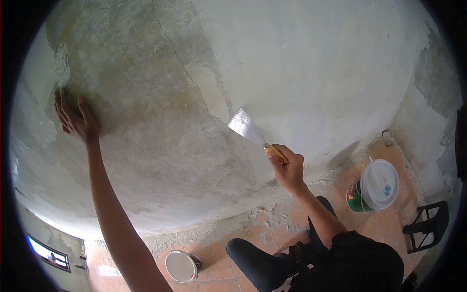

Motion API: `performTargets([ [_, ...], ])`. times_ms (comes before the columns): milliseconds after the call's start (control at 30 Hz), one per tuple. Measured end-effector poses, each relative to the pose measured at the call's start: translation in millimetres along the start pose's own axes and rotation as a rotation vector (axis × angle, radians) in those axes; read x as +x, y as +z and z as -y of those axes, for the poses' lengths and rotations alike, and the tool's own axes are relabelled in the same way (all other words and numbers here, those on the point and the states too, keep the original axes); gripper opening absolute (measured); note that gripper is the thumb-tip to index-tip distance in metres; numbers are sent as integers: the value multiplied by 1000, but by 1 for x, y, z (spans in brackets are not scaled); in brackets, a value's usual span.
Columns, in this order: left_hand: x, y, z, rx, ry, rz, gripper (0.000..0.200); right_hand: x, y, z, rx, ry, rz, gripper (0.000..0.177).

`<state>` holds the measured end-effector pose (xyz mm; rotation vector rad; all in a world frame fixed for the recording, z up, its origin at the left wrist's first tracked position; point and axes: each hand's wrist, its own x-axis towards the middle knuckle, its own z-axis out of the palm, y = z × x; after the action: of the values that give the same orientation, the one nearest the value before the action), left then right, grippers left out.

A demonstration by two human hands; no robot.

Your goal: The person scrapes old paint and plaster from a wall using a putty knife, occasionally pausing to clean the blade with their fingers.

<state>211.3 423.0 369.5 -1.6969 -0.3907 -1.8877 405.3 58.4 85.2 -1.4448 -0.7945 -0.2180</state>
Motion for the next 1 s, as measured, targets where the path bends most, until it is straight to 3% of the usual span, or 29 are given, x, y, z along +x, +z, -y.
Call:
performTargets([
  [467, 1, 2, 3, -4, 2, -3, 65, -8, 18, -17, 117, 68, -75, 30],
  [1000, 1, 0, 2, -2, -4, 4, 65, -8, 22, -20, 129, 75, -85, 23],
])
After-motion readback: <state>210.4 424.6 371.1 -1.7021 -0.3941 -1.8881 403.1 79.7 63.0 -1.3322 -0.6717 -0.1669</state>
